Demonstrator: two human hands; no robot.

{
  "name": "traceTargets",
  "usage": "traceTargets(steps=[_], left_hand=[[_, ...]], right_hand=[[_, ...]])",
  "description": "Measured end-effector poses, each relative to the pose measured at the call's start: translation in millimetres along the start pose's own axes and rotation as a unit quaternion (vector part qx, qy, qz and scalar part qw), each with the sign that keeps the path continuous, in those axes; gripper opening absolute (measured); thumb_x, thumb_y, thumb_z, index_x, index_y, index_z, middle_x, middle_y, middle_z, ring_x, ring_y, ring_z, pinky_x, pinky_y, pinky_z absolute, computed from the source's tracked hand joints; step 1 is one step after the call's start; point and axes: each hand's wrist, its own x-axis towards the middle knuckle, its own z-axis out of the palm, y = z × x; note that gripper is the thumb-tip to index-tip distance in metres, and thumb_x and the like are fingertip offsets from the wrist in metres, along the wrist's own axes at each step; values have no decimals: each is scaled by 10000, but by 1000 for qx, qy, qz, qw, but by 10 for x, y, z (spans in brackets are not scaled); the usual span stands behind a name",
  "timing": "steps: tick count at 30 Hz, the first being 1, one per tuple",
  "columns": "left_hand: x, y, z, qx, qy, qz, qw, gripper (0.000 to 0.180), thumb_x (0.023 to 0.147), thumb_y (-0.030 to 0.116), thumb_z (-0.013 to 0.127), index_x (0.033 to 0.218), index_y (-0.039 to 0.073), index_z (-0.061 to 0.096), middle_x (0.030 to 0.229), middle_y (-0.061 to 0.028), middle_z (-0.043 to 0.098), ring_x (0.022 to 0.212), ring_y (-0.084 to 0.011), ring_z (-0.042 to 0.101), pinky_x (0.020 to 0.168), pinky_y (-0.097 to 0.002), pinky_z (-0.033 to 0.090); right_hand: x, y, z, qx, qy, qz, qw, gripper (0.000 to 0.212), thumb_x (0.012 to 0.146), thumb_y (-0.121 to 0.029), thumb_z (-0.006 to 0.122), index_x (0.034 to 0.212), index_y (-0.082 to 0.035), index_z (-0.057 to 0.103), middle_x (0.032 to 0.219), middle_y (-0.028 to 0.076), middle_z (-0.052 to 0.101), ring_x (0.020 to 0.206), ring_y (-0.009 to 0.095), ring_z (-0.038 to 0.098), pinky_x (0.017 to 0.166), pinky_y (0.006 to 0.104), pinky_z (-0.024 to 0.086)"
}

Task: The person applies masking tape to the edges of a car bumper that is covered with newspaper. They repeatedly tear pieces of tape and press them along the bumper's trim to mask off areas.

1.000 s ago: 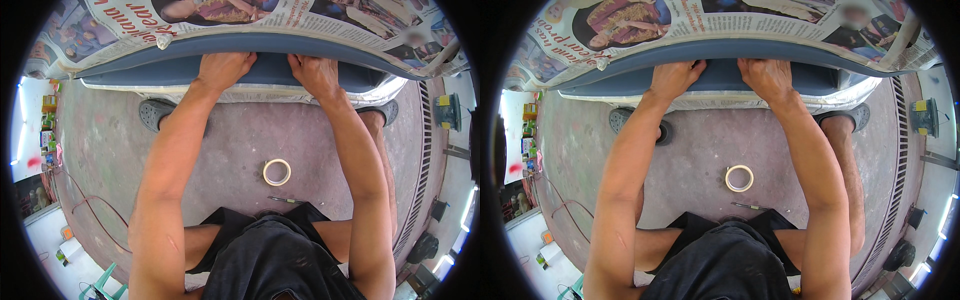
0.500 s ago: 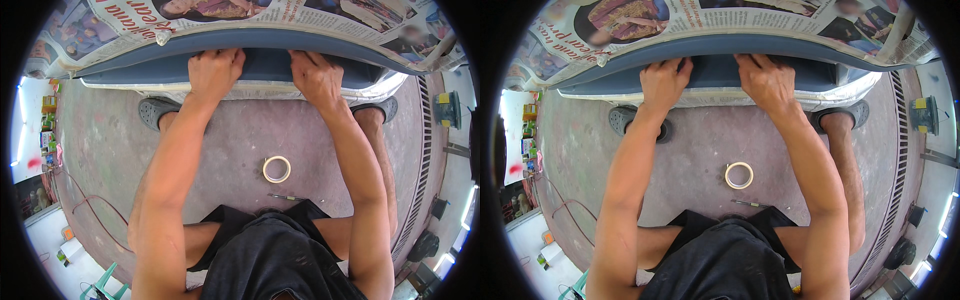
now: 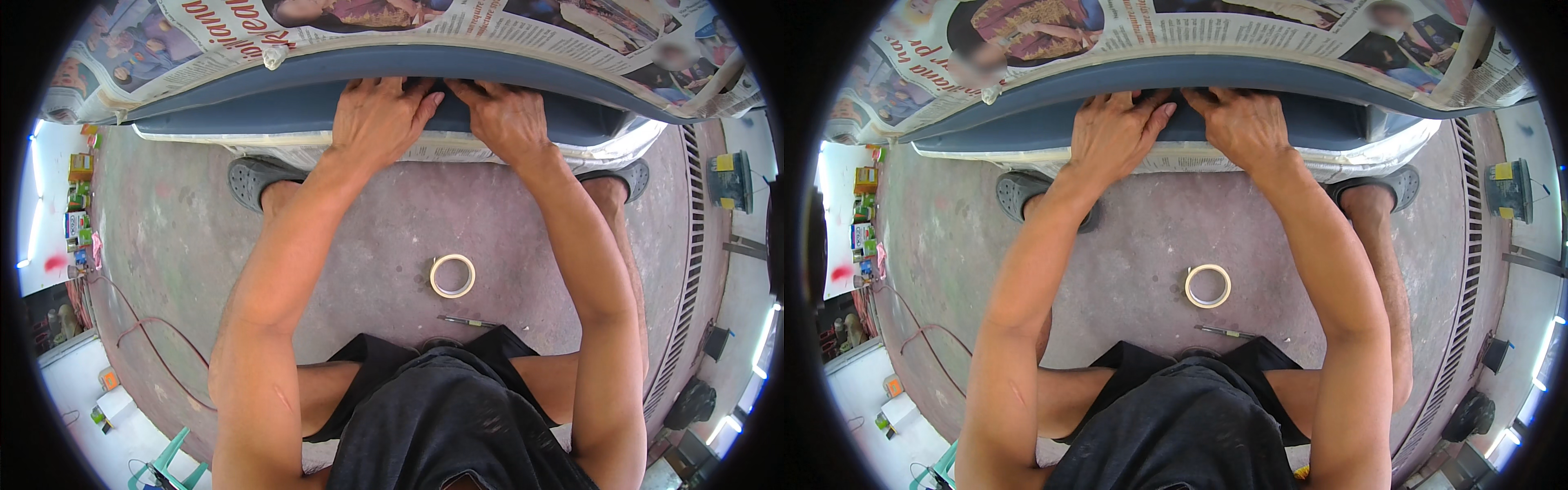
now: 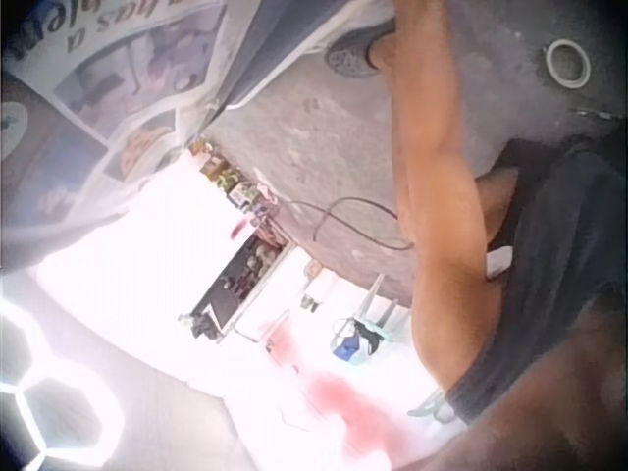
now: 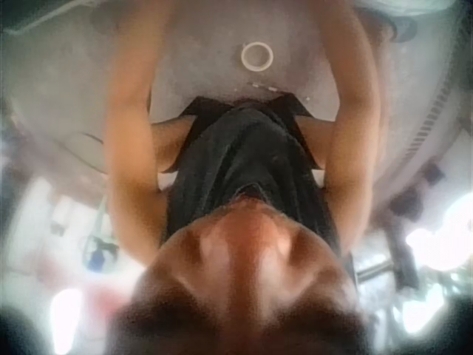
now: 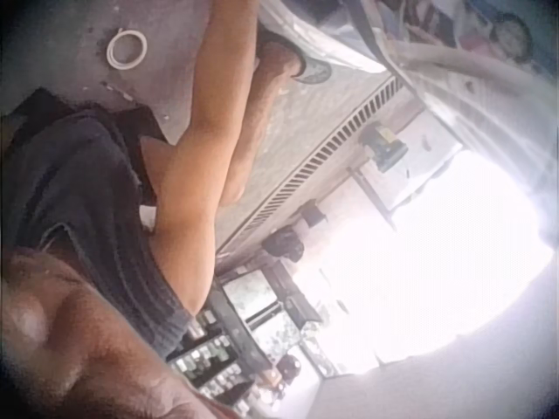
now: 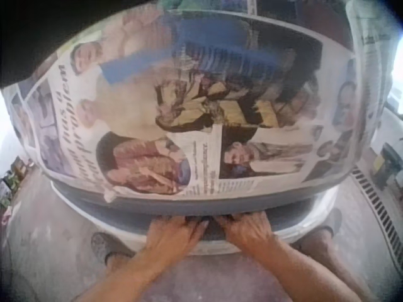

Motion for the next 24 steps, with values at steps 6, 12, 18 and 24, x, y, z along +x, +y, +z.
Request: traceTargets(steps=[6,12,18,24], left_hand=[[-27,-21,65,-3,-9,-12,1000,383,1055,461,589,1227,201,813,1170,-134,642,1036,-317,678,894,-460,566],[-22,-35,39,-22,-19,-41,999,387,1048,456,597,1199,174,815,1167,-141,662,1030,-344,690,885,-476,572],[-30,-73,14,-30,-27,-62,997,353,1019,413,617,1169,159,811,1201,-142,664,1007,-380,703,864,-503,579],[-48,-25,39,-31,-23,-61,997,337,1019,395,609,1212,197,802,1202,-141,662,1050,-384,691,891,-500,577]], right_hand=[[1,-15,-1,-6,2,13,1000,449,825,-46,695,1210,-242,818,1156,26,759,963,265,752,828,401,624],[-8,34,-8,-8,-4,32,999,431,867,-35,674,1223,-236,812,1159,42,770,955,283,754,822,418,620],[38,-26,-48,8,0,30,1000,411,862,-52,681,1212,-220,815,1093,56,779,962,299,744,828,436,609],[184,-194,4,3,-26,35,999,441,846,-53,670,1229,-223,807,1111,67,773,1007,309,731,858,451,601]])
